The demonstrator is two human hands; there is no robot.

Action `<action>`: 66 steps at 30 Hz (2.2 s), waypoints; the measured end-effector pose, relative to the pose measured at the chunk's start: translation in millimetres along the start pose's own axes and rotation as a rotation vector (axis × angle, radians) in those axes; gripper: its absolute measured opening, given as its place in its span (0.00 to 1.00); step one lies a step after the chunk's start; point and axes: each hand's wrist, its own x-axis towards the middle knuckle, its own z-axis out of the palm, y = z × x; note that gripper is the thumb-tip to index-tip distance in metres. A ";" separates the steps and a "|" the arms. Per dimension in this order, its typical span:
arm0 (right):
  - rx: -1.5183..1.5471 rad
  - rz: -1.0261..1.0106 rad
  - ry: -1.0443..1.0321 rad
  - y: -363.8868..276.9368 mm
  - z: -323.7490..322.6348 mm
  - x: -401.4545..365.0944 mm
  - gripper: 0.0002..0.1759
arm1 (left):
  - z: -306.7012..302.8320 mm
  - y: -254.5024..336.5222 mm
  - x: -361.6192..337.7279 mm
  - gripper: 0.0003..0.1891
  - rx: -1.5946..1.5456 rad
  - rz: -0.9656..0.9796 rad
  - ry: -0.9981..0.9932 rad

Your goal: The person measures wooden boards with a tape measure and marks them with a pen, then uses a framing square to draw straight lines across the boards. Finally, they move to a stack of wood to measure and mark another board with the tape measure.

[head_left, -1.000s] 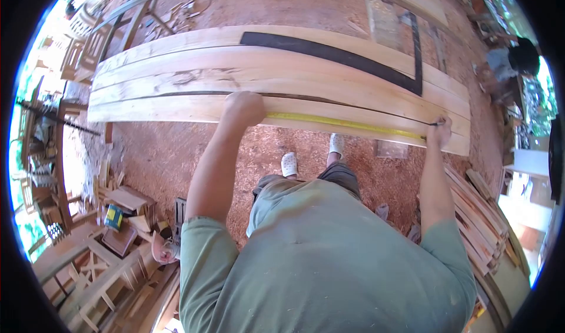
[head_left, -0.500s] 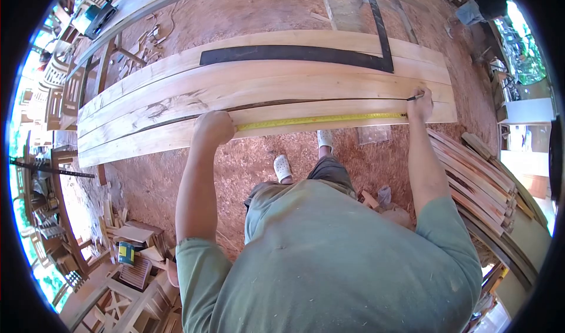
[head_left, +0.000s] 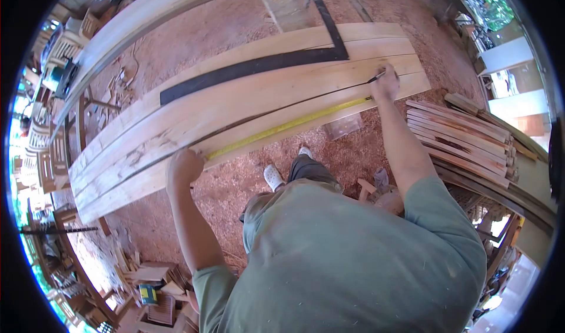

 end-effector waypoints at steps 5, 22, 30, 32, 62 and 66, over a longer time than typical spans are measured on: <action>-0.022 0.057 -0.063 -12.9 -5.1 -8.7 0.14 | 1.9 -20.5 -13.9 0.22 -0.277 -0.165 -0.166; 0.336 -0.151 -0.039 8.8 -55.1 -83.3 0.08 | 20.2 -57.5 38.5 0.29 -0.420 -0.390 0.316; 0.310 -0.134 0.095 -11.4 -54.0 -100.1 0.10 | -0.4 -84.0 86.8 0.22 -0.174 -0.410 0.653; 0.291 -0.066 0.081 -18.4 -53.9 -100.2 0.11 | 0.3 -92.1 90.3 0.22 -0.155 -0.457 0.610; 1.325 1.057 -0.284 -99.4 -118.3 -177.4 0.29 | -14.2 3.7 48.6 0.09 -0.335 0.412 0.252; 1.305 1.102 -0.390 -108.9 -120.4 -150.8 0.30 | 21.7 -38.2 -13.6 0.10 -0.422 0.335 0.413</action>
